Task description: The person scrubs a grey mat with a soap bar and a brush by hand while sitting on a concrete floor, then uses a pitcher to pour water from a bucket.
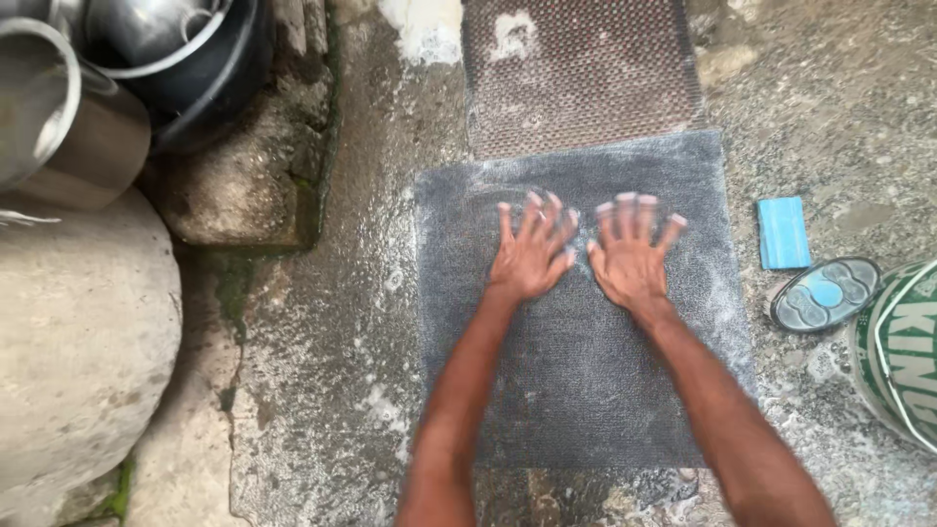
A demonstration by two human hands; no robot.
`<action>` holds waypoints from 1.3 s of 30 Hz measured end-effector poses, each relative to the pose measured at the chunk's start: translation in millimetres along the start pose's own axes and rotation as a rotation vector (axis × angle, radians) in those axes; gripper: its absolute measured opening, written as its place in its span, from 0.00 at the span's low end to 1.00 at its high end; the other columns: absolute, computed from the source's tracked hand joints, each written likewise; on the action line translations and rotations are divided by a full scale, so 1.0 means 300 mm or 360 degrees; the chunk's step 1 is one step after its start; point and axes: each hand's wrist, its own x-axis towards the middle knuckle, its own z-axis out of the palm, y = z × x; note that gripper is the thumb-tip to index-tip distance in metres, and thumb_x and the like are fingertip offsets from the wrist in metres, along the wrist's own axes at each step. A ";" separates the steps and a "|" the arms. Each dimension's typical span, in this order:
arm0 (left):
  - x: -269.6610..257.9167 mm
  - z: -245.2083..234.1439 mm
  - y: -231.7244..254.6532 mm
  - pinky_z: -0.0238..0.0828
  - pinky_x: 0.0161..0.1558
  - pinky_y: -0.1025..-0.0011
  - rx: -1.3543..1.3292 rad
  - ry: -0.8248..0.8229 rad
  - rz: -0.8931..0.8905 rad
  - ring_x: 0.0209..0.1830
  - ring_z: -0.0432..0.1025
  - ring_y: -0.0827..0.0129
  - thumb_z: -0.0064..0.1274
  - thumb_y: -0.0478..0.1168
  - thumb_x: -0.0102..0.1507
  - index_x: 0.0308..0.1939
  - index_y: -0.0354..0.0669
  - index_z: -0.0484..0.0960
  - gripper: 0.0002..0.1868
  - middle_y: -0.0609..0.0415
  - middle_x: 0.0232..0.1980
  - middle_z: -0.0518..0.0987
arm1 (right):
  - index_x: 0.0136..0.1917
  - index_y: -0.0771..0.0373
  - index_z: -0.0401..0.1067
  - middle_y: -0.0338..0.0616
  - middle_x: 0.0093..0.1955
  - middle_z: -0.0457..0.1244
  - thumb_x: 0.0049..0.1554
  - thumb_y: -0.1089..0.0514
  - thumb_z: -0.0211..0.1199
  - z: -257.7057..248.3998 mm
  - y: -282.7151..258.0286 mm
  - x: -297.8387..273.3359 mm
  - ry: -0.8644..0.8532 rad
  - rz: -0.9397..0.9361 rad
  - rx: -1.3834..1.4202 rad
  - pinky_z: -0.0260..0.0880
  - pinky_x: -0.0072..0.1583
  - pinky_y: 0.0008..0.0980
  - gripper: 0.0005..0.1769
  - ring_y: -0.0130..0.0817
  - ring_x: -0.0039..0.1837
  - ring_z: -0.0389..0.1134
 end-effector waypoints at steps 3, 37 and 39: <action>-0.118 -0.086 -0.039 0.26 0.84 0.44 0.0004 -0.0153 -0.0163 0.89 0.46 0.67 0.27 0.70 0.68 0.76 0.64 0.64 0.37 0.65 0.84 0.57 | 0.82 0.44 0.44 0.43 0.86 0.35 0.64 0.33 0.32 -0.038 0.031 0.021 -0.0244 -0.0410 -0.0055 0.13 0.75 0.77 0.37 0.48 0.85 0.26; -0.157 0.068 -0.144 0.19 0.75 0.39 -0.0180 0.0175 -0.0541 0.82 0.37 0.50 0.38 0.53 0.66 0.78 0.46 0.55 0.37 0.47 0.82 0.48 | 0.82 0.59 0.57 0.68 0.61 0.58 0.70 0.43 0.54 0.095 0.607 -0.183 0.0258 0.1023 -0.0316 0.56 0.61 0.62 0.33 0.61 0.62 0.56; -0.254 0.060 -0.188 0.24 0.79 0.45 -0.0341 0.0233 -0.0367 0.84 0.40 0.54 0.36 0.53 0.68 0.78 0.45 0.57 0.35 0.48 0.83 0.51 | 0.83 0.53 0.57 0.67 0.59 0.58 0.68 0.44 0.54 0.005 0.596 -0.144 0.0190 0.0925 -0.0383 0.58 0.57 0.61 0.34 0.60 0.61 0.58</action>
